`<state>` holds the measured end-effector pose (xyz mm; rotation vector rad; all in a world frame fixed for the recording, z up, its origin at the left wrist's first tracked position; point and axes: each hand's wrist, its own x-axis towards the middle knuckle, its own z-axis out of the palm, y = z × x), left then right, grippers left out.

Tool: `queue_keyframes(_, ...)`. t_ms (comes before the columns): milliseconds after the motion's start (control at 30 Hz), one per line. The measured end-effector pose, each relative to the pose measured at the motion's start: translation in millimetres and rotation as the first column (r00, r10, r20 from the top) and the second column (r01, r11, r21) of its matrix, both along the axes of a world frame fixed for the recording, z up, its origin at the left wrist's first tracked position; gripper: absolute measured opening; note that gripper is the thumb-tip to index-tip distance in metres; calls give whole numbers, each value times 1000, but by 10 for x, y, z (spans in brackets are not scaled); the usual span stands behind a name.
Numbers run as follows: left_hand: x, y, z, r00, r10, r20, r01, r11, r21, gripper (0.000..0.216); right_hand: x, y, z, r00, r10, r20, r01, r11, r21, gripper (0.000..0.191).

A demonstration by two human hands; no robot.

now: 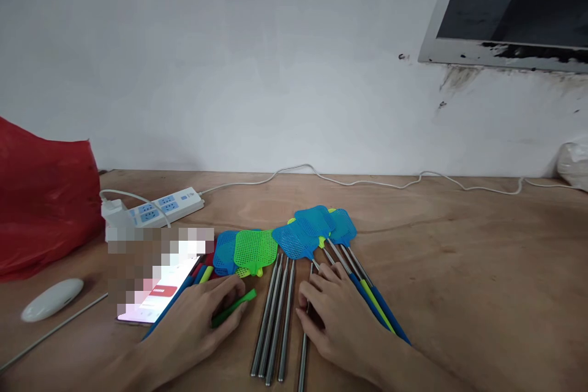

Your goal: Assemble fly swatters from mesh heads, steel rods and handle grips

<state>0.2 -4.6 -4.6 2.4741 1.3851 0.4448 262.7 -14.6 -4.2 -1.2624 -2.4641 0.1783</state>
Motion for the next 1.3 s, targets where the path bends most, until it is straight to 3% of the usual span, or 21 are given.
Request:
queue_keyframes(200, 28, -26, -13, 999, -13, 38, 13, 1000, -18, 17, -96, 12, -155, 991, -132, 24, 129, 986, 104, 7)
queue_keyframes(333, 30, -34, -9, 997, -30, 76, 33, 999, -38, 17, -90, 9, -192, 984, -180, 3, 179, 983, 47, 17)
queue_keyframes(433, 33, -31, 11, 988, -65, 142, 75, 995, -66, 17, -62, 1, -153, 962, -197, -191, 182, 979, -91, 22)
queue_keyframes(500, 36, -32, 25, 978, -86, 189, 102, 992, -78, 17, -47, 3, -119, 880, -214, -425, 143, 971, -192, 23)
queue_keyframes(633, 37, -52, 33, 960, -99, 263, 125, 989, -85, 16, -16, 43, -65, 503, -293, -813, 52, 949, -310, 22)
queue_keyframes(733, 33, -66, 27, 955, -92, 284, 120, 990, -81, 17, 22, 100, -35, 282, -392, -876, -54, 905, -423, 42)
queue_keyframes(833, 29, -69, 20, 949, -85, 304, 116, 990, -84, 17, 52, 156, -12, 138, -507, -851, -173, 834, -524, 50)
queue_keyframes(967, 26, -64, 9, 946, -80, 313, 114, 989, -92, 17, 59, 195, 8, 32, -600, -799, -280, 762, -583, 31)
queue_keyframes(1067, 25, -69, -5, 947, -77, 311, 115, 988, -106, 16, 48, 193, 11, -9, -609, -793, -304, 757, -578, 30)
queue_keyframes(1300, 18, -79, -25, 948, -80, 307, 114, 989, -94, 17, 13, 137, -5, 56, -560, -826, -381, 753, -536, 25)
